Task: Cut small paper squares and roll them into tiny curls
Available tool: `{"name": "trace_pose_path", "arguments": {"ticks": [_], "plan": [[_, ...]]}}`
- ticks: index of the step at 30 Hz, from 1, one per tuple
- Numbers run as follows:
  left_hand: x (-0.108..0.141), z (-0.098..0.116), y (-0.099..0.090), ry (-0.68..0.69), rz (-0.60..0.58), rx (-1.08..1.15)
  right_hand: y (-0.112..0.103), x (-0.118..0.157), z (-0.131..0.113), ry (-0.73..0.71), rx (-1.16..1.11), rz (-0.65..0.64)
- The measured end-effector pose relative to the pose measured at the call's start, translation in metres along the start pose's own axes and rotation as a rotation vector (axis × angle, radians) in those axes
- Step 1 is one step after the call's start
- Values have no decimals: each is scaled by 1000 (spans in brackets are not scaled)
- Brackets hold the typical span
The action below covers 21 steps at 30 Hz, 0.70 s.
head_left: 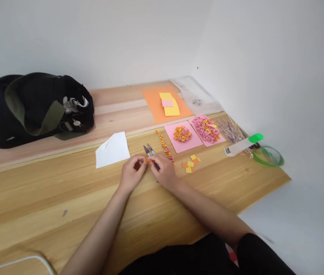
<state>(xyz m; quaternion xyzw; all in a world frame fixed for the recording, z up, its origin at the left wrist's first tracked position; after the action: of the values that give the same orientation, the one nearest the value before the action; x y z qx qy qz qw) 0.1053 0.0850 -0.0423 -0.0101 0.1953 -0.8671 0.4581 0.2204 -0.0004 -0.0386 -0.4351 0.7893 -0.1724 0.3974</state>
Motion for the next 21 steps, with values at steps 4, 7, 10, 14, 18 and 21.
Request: {"name": "trace_pose_path", "arguments": {"ticks": [4, 7, 10, 14, 18, 21], "plan": [[-1, 0, 0, -25, 15, 35, 0, 1, 1, 35, -16, 9], [-2, 2, -2, -93, 53, 100, -2, 0, 0, 86, -38, 50], [-2, 4, -5, -139, 77, 168, -4, -1, -1, 105, -69, 57], [-2, 4, -6, -165, 56, 218, -5, -2, -2, 80, -90, 25], [-1, 2, -6, -174, 33, 221, -5, -4, 0, 113, -109, -3], [-1, 3, -7, -163, 17, 227, -6, -4, 1, 136, -130, -11]]}}
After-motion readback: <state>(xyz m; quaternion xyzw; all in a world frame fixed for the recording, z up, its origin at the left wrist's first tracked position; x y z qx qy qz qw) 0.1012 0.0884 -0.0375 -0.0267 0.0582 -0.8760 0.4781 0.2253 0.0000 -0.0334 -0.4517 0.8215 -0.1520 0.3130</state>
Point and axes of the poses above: each hand's wrist, its own x-axis away from the middle knuckle, its own y-axis out of the palm, z = x × y, the point moved 3 cm from there along -x, towards the middle knuckle, and after that the axes turned 4 degrees about x, right-handed, at the moved point
